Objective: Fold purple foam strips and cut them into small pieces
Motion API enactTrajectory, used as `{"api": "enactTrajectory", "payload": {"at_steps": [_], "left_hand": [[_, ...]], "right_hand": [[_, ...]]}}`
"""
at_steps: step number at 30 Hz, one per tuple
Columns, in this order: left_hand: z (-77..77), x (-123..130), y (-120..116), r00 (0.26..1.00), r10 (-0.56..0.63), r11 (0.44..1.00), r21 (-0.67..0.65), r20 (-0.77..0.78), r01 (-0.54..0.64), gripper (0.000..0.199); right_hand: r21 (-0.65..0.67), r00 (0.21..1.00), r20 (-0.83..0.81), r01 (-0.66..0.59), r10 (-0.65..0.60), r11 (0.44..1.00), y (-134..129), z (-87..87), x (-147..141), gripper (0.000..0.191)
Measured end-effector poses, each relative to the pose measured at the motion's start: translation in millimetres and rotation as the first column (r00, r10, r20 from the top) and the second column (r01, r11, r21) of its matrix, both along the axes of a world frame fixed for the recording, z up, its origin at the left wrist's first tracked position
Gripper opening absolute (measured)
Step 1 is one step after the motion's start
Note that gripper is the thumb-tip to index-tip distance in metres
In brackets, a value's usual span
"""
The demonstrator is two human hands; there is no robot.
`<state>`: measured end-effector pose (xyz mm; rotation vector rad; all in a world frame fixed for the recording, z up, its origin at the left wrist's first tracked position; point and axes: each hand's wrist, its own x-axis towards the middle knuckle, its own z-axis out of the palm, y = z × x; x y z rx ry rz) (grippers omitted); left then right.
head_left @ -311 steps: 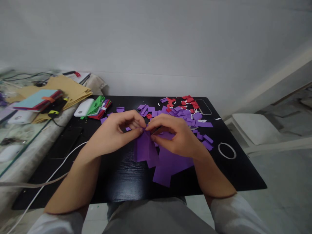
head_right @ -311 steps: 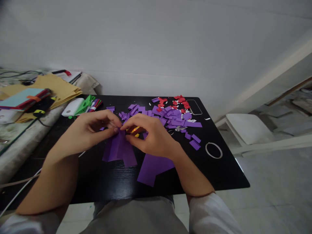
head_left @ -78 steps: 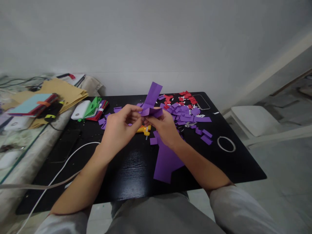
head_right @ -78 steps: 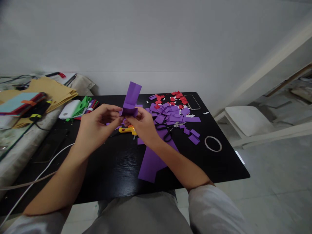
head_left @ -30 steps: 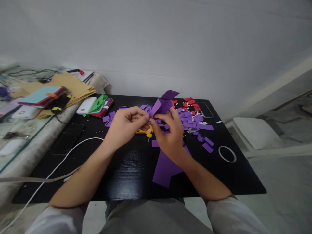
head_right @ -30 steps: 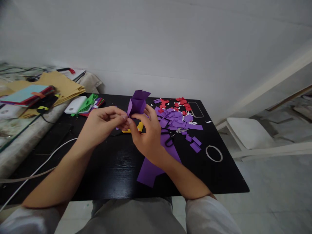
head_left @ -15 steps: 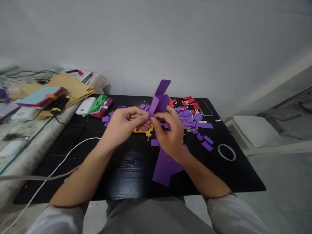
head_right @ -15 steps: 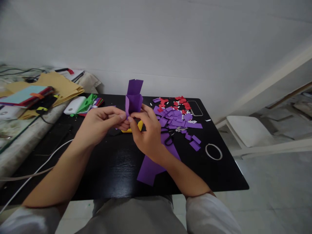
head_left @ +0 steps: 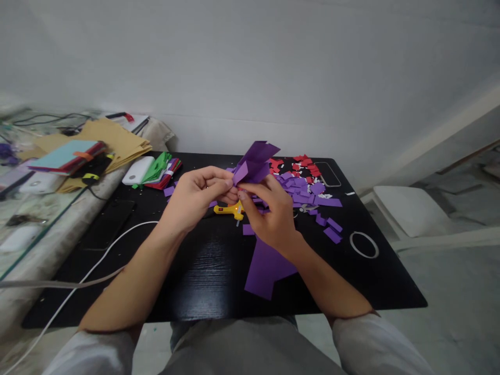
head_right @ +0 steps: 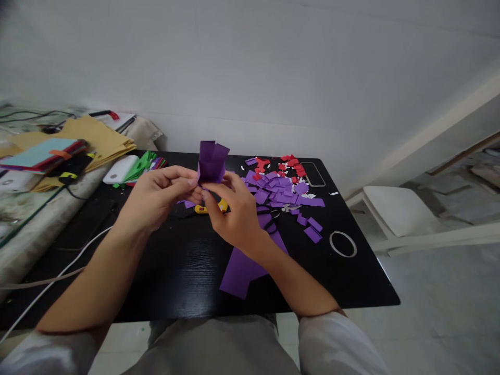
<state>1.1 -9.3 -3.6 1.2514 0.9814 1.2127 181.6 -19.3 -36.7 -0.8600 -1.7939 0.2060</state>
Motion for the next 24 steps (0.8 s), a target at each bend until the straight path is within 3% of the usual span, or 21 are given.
{"api": "enactTrajectory", "payload": {"at_steps": [7,16,22,24], "left_hand": [[-2.2,2,-3,0.997,-0.011,0.998,0.068,-0.078,0.016,0.03],[-11.6,12,-7,0.944,0.192,0.947,0.303,-0.269,-0.106,0.024],[-12.0,12,-3,0.942,0.228,0.939,0.311,-0.247,-0.146,0.013],[-11.1,12,-4,0.941,0.232,0.942,0.297,-0.247,-0.154,0.014]], "right_hand": [[-0.006,1.0,0.021,-0.003,0.003,1.0,-1,2.8,3,0.018],[-0.06,0.997,0.063,-0.035,0.039,0.998,-1,4.2,3,0.029],[-0.046,0.993,-0.086,-0.081,0.077,0.996,-2,2.0,1,0.021],[-0.102,0.977,-0.195,-0.101,0.08,0.99,-3,-1.6,-2,0.014]]}}
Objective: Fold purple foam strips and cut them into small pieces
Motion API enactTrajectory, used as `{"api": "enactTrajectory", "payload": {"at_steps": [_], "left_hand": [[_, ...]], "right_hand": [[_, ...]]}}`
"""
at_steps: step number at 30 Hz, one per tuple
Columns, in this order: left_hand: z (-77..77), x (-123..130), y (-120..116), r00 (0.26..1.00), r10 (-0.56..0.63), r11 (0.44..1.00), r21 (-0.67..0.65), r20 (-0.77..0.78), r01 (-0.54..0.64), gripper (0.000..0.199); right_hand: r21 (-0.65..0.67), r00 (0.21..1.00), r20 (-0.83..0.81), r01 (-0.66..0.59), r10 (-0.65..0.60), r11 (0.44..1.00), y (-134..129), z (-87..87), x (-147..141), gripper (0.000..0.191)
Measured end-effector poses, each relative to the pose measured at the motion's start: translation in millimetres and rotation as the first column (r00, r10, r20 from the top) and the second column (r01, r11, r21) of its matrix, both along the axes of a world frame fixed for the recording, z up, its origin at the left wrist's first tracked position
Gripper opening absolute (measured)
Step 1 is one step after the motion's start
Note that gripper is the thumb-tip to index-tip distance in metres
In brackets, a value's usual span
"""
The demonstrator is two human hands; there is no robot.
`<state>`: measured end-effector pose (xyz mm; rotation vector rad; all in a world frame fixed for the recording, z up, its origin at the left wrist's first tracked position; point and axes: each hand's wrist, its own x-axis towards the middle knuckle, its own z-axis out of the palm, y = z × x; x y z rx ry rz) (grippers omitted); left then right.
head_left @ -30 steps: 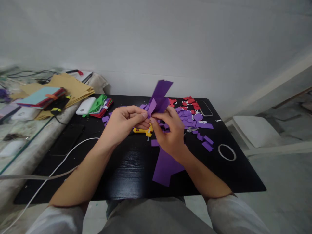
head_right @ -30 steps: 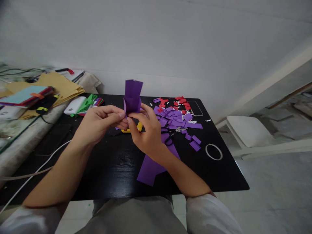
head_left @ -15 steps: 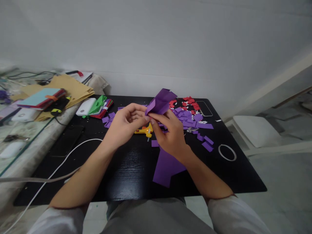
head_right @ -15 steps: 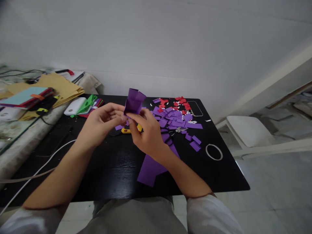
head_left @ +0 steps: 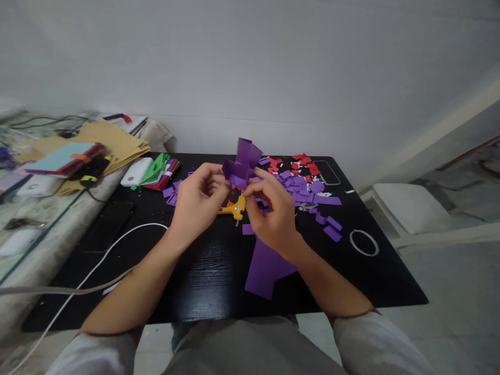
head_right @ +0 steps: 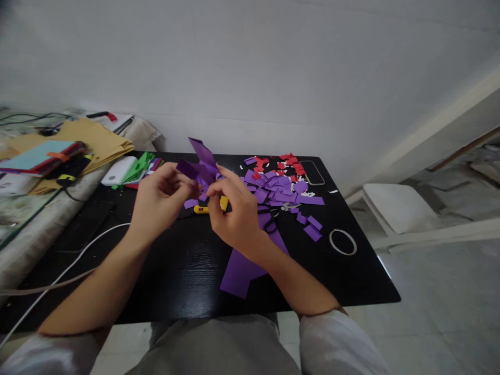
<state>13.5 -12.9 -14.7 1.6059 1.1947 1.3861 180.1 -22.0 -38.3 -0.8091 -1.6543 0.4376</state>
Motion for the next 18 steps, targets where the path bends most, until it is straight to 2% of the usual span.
{"api": "enactTrajectory", "payload": {"at_steps": [2,4,6,8,11,14,18], "left_hand": [[0.3,0,-1,1.0,0.003,1.0,-0.01,0.009,-0.003,0.018],[0.0,1,-2,1.0,0.001,1.0,-0.002,0.014,-0.001,0.021],[-0.8,1,-4,1.0,0.007,1.0,0.018,0.002,-0.007,0.022],[-1.4,1,-5,1.0,0.014,0.999,0.036,-0.02,-0.013,0.023],[-1.6,2,-7,0.999,0.011,0.999,0.05,-0.047,-0.009,0.023],[-1.4,3,-8,0.999,-0.006,0.998,0.069,-0.049,0.009,0.02],[-1.2,4,-9,0.998,-0.02,0.997,0.078,-0.065,0.025,0.02]], "right_hand": [[-0.12,0.988,-0.15,-0.046,0.028,0.992,0,-3.7,-3,0.02],[-0.245,0.959,-0.279,-0.118,0.047,0.962,1,-6.2,-7,0.041],[-0.359,0.928,-0.364,-0.219,0.08,0.907,2,-7.2,-10,0.058],[-0.429,0.895,-0.432,-0.313,0.112,0.847,3,-6.8,-11,0.064],[-0.451,0.858,-0.504,-0.36,0.1,0.816,4,-4.1,-12,0.059],[-0.443,0.85,-0.521,-0.349,0.08,0.826,3,0.2,-11,0.054],[-0.413,0.879,-0.47,-0.303,0.084,0.859,3,2.8,-10,0.035]]}}
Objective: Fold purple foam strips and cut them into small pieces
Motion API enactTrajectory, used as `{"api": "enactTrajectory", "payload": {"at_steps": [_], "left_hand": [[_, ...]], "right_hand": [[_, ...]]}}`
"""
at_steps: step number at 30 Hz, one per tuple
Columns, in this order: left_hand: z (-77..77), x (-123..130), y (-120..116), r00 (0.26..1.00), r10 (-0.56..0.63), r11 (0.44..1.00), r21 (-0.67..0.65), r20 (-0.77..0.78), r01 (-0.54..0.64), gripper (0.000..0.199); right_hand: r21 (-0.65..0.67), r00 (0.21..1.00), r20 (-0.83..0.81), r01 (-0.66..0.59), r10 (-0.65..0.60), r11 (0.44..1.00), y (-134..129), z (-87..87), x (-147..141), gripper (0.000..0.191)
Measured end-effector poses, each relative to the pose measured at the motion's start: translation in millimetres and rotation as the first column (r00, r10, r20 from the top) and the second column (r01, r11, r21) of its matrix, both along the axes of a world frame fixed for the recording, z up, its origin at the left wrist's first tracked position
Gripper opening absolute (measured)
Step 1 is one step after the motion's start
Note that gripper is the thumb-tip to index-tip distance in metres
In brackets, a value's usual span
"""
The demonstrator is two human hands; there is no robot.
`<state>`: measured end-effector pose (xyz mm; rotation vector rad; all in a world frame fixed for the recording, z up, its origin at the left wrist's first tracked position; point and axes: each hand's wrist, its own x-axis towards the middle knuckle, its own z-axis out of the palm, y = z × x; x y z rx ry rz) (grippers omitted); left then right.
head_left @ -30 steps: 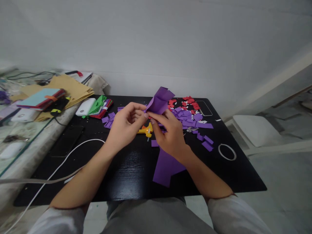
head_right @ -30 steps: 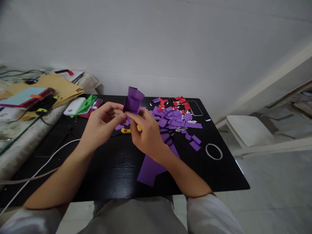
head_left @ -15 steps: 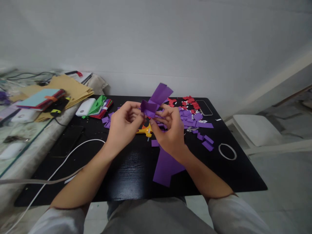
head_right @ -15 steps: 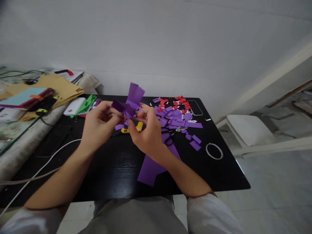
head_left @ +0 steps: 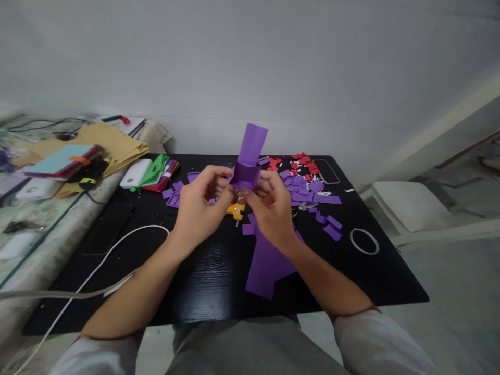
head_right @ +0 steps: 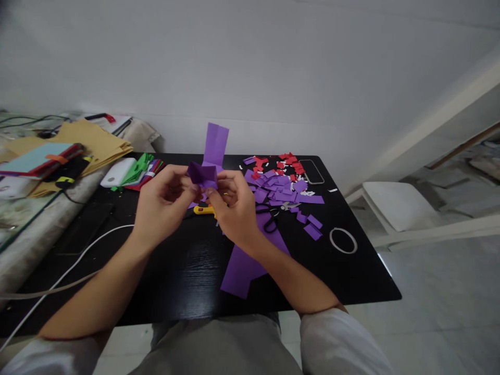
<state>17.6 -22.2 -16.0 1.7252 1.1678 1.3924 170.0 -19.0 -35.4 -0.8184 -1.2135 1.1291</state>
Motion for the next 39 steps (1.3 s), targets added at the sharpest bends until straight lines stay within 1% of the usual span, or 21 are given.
{"api": "enactTrajectory", "payload": {"at_steps": [3,7,11,16,20,24,27,30,32,36,39], "left_hand": [[0.0,0,-1,0.999,-0.001,1.0,0.028,-0.051,0.003,0.024],[-1.1,0,1,0.994,0.054,0.997,0.061,-0.096,-0.048,0.021],[-4.3,-1,5,0.999,0.031,0.999,0.025,-0.022,-0.03,0.019],[-6.4,-1,7,0.998,0.022,1.0,0.013,0.05,-0.023,0.02],[-5.5,0,7,0.996,0.009,1.0,0.021,0.086,-0.01,0.018],[-5.0,4,6,0.994,0.023,0.999,0.027,0.103,-0.026,0.015],[-4.3,6,7,0.988,0.017,0.999,0.037,0.152,-0.023,0.013],[-2.9,4,9,0.975,-0.028,1.0,0.019,0.219,0.024,0.015],[-1.8,1,10,0.962,-0.086,0.995,-0.018,0.258,0.094,0.016],[-0.3,-6,11,0.93,-0.198,0.968,-0.085,0.31,0.235,0.015],[0.5,-9,9,0.917,-0.222,0.958,-0.102,0.332,0.269,0.014]], "right_hand": [[0.037,0.999,0.03,0.011,-0.012,0.999,1,-1.3,1,0.028],[0.048,0.999,0.03,0.015,-0.016,0.999,1,-3.5,2,0.023],[0.05,0.999,0.043,0.025,-0.027,0.998,1,-4.6,3,0.021],[0.055,0.998,0.053,0.023,-0.026,0.998,4,-4.7,5,0.023],[0.07,0.998,0.061,0.012,-0.016,0.997,4,-3.7,6,0.021],[0.084,0.997,0.074,0.019,-0.025,0.996,4,-3.2,6,0.018],[0.096,0.997,0.08,0.004,-0.012,0.995,3,-2.7,6,0.016],[0.102,0.999,0.046,-0.03,0.026,0.994,2,0.3,8,0.02],[0.082,0.997,0.033,-0.066,0.063,0.994,2,4.2,10,0.022],[0.028,0.991,0.002,-0.134,0.134,0.991,0,13.0,15,0.022],[-0.009,0.988,-0.022,-0.151,0.151,0.988,-1,16.8,18,0.025]]}}
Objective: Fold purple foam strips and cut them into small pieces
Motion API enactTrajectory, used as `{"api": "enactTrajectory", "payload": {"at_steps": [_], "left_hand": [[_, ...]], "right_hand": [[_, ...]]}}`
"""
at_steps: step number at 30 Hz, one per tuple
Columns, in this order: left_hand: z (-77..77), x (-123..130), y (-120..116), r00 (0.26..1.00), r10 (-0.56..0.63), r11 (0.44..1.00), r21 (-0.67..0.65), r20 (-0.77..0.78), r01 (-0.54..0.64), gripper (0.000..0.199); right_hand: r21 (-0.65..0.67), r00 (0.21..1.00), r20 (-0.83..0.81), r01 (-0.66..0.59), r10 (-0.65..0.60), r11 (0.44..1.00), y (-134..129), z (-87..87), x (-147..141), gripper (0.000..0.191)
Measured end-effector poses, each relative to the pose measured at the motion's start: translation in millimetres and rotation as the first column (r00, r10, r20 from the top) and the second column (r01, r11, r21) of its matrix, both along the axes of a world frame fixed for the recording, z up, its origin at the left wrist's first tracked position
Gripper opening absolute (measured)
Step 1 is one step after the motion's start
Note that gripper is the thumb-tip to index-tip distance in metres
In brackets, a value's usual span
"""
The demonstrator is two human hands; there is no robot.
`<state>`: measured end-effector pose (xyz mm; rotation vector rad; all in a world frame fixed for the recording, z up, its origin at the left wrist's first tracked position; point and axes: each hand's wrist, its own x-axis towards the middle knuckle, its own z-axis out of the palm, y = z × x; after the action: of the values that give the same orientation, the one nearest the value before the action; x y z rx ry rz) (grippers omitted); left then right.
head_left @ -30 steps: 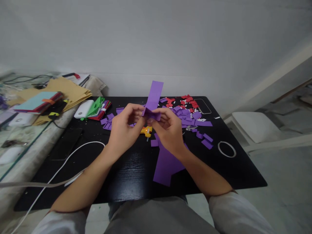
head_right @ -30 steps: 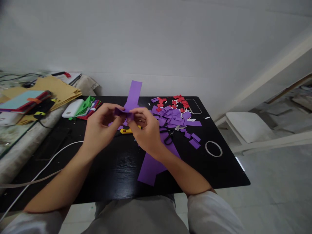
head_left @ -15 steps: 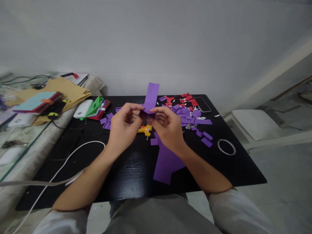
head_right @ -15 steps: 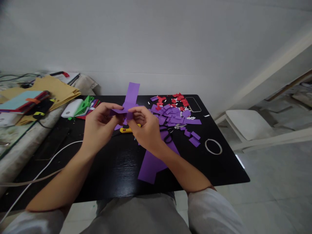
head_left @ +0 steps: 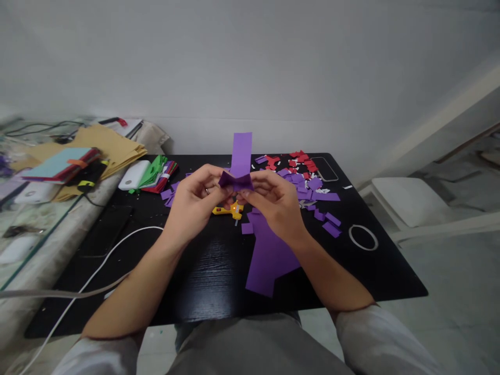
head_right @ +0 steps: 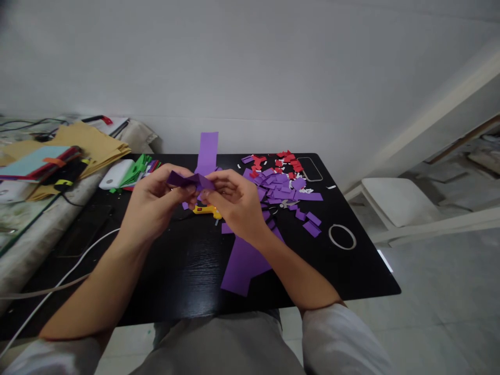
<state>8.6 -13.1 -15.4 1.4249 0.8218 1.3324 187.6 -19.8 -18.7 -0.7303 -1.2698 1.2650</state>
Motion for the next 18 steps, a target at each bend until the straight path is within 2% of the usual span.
{"api": "enactTrajectory", "payload": {"at_steps": [4,8,11,13,16,18], "left_hand": [[1.4,-1,-1,0.998,-0.046,0.998,-0.044,0.034,0.048,0.014],[1.7,-4,-1,0.99,-0.119,0.99,-0.069,0.071,0.124,0.017],[1.7,-8,0,0.984,-0.162,0.986,-0.035,0.078,0.165,0.022],[3.1,-11,-1,0.983,-0.174,0.985,0.014,0.063,0.173,0.025],[7.3,-12,-4,0.996,-0.079,0.991,0.107,-0.042,0.083,0.02],[9.6,-10,-8,0.986,0.056,0.983,0.183,-0.157,-0.026,0.019]], "right_hand": [[-0.034,0.999,-0.018,-0.034,0.034,0.999,0,3.0,3,0.027],[-0.013,0.999,-0.006,-0.051,0.051,0.999,0,4.8,7,0.022],[0.031,0.999,0.009,-0.054,0.054,0.998,3,1.5,14,0.018],[0.069,0.994,0.001,-0.112,0.112,0.991,5,-1.7,19,0.019],[0.085,0.987,0.022,-0.161,0.16,0.983,6,-2.7,21,0.026],[0.095,0.993,0.077,-0.095,0.088,0.991,3,0.2,18,0.029]]}}
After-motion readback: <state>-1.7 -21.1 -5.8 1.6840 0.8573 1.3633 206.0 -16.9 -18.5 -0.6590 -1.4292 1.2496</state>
